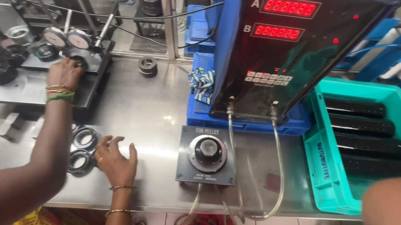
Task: Testing the quality and dimensions of metal rings using a specialized fixture and a digital gauge readout.
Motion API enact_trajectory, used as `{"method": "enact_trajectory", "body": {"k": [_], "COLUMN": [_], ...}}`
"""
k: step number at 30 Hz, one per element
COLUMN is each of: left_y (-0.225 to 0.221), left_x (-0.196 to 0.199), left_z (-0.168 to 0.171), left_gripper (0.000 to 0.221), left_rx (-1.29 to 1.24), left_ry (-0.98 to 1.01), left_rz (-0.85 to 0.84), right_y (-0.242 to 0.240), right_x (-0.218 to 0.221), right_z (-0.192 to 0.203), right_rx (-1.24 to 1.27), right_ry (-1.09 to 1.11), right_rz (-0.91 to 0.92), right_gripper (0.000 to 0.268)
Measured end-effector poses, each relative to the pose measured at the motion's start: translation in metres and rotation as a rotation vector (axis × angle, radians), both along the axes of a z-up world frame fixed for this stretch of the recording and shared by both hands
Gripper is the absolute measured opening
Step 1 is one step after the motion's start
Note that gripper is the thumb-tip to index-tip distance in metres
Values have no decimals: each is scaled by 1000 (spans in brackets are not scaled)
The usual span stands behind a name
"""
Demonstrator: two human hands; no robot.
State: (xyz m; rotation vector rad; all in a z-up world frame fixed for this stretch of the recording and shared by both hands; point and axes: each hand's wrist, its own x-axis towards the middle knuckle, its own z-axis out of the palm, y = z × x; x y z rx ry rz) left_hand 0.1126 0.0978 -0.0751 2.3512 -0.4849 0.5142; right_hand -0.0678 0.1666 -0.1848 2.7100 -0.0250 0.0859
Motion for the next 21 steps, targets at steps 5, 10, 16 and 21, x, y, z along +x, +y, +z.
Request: {"method": "enact_trajectory", "body": {"k": [5, 10, 16, 21], "left_y": [-2, -14, -21, -30], "left_x": [4, -2, -7, -10], "left_z": [-4, 5, -7, 1], "left_gripper": [34, 33, 36, 31], "left_rx": [-28, -111, -139, -174], "left_ry": [-62, -8, -38, -27], "left_rz": [-24, -66, -110, -158], "right_y": [-21, -58, -101, -144], "right_x": [128, 218, 168, 94], "right_z": [-58, -53, 101, 198], "right_rx": [-342, -698, -1028, -507], "right_ry": [-52, -131, -103, -104], "right_rz": [-86, -216, -386, -496], "right_gripper": [27, 32, 36, 32]}}
